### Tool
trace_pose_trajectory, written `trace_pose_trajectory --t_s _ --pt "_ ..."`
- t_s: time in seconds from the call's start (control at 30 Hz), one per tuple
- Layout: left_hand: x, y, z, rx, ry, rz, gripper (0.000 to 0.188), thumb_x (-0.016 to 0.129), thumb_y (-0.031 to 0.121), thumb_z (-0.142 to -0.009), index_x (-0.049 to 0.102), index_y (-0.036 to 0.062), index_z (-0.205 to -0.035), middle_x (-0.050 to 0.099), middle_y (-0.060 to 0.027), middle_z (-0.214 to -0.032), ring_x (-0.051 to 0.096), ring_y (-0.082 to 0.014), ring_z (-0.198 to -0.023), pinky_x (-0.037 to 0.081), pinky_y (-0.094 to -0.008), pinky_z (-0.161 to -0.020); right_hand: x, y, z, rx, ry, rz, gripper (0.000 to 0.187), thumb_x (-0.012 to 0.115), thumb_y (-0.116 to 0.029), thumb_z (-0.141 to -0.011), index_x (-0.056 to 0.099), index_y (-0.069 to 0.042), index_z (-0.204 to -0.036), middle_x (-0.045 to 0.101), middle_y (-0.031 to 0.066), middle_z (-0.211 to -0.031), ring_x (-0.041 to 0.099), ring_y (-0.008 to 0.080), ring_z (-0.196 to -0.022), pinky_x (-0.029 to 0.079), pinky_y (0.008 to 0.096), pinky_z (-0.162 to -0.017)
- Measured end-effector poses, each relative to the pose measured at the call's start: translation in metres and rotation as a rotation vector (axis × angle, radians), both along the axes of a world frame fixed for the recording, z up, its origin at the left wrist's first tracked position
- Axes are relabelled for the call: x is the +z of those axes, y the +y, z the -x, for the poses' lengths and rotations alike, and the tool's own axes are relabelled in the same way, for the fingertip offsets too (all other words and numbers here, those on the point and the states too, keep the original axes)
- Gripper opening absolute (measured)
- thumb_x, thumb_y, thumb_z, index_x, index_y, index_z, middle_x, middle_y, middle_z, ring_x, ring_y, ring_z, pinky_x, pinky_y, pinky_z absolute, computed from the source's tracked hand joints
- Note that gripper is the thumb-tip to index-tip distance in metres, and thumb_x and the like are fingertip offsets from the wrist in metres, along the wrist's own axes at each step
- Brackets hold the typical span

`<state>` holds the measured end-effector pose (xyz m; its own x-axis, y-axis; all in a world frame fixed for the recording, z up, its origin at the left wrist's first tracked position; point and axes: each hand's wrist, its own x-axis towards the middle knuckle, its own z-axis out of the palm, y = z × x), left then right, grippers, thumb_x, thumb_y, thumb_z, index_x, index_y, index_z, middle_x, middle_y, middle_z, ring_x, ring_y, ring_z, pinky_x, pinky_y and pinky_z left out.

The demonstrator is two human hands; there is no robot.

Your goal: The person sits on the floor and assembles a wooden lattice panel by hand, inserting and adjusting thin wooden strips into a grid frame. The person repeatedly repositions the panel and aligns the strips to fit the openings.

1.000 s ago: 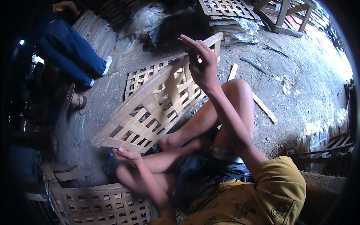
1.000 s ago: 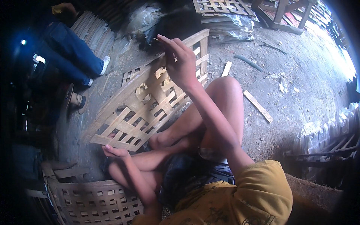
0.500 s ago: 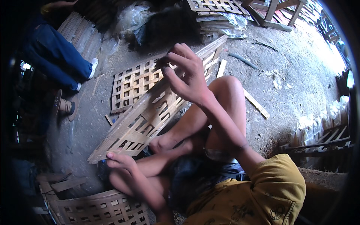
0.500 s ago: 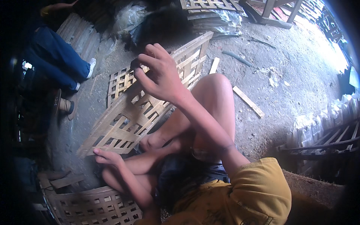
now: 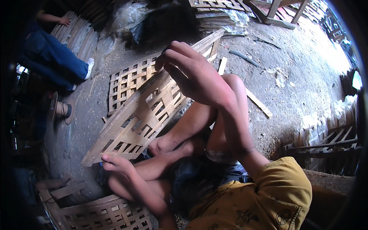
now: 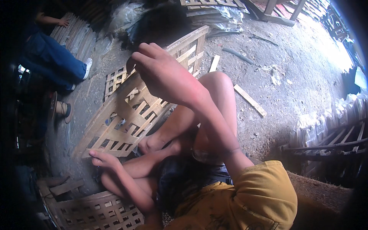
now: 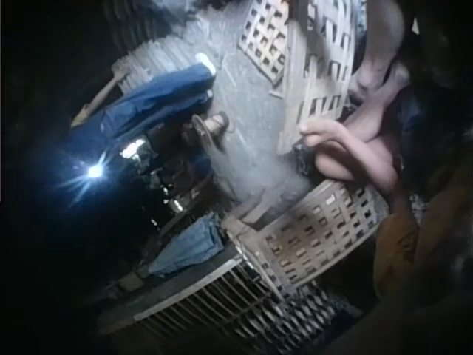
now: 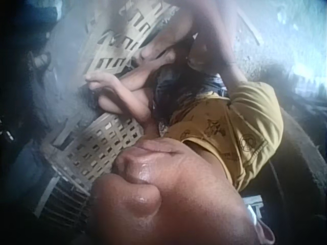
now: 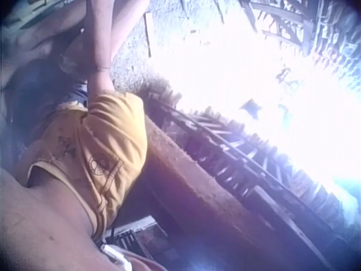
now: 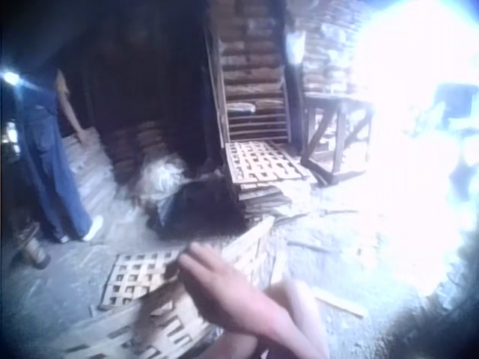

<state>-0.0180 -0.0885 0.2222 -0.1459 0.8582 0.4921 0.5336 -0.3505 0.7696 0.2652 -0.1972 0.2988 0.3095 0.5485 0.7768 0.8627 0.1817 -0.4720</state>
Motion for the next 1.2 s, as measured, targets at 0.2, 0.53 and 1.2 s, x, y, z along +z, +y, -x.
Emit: trace_pose_trajectory --t_s 0.2,0.53,1.2 --pt "0.01 0.017 0.004 0.024 0.039 0.044 0.07 0.036 0.048 -0.111 0.052 -0.0124 -0.081 0.058 -0.0173 -0.069 0.052 -0.0281 -0.065 0.048 -0.039 -0.065 0.0 0.004 0.005 -0.012 -0.053 0.072 0.018 0.066 0.001 -0.089 0.062 -0.001 -0.107 0.051 0.0155 -0.104 0.053 0.0356 -0.098 0.048 0.0436 -0.083" --pt "-0.023 0.058 0.028 -0.016 -0.012 0.009 0.072 0.037 0.05 -0.111 0.047 -0.0121 -0.076 0.054 -0.0107 -0.069 0.046 -0.0234 -0.066 0.046 -0.0383 -0.062 0.0 -0.002 0.012 -0.105 -0.15 0.077 0.027 0.065 0.001 -0.083 0.064 -0.001 -0.11 0.056 0.0154 -0.107 0.056 0.0331 -0.104 0.049 0.0418 -0.094" --pt "-0.071 0.103 0.043 -0.187 -0.181 -0.269 0.069 0.047 0.044 -0.11 0.053 -0.0152 -0.074 0.059 -0.0073 -0.067 0.053 -0.0138 -0.065 0.046 -0.0358 -0.054 0.004 0.028 0.025 -0.134 -0.338 0.202 0.021 0.062 0.001 -0.084 0.056 0.005 -0.104 0.051 0.017 -0.104 0.052 0.0336 -0.102 0.05 0.0419 -0.091"
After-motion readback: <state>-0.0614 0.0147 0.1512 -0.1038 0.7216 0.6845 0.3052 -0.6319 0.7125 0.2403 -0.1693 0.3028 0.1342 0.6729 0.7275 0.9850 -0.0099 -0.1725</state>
